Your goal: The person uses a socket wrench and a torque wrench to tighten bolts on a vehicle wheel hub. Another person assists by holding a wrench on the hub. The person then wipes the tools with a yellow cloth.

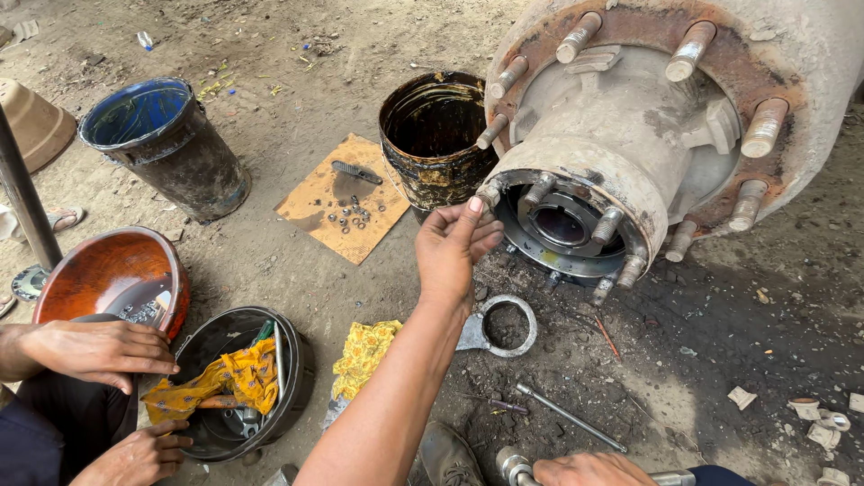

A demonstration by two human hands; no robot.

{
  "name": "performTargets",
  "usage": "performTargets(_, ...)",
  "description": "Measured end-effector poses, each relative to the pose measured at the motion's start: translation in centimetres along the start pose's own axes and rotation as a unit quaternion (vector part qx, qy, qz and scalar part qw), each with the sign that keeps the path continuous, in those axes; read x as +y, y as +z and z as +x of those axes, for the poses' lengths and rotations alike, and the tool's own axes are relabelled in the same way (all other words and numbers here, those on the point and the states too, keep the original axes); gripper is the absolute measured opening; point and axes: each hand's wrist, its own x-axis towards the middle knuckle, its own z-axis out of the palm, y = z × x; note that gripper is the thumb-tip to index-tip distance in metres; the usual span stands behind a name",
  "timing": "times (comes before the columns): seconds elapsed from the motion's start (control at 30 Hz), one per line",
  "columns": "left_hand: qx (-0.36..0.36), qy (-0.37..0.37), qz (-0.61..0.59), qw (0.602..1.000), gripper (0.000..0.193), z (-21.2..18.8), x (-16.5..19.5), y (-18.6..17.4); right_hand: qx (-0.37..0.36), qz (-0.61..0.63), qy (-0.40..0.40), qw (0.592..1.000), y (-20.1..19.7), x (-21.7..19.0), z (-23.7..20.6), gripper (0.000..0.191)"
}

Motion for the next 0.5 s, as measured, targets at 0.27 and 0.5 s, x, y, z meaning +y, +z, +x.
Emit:
performTargets(0.27, -0.013, 0.105, 0.15, 0.983, 0.024, -1.0, 0.9, 0.6, -0.027, 0.011, -0.033, 0.999, -2.9, -1.6, -1.6, 0.032)
performTargets(0.5, -0.047, 0.449, 0.551, 0.702, 0.015, -1.7, 1.9, 0.0, -0.046, 0.007, 0.01, 0.999, -4.3, -3.3, -2.5, 0.031)
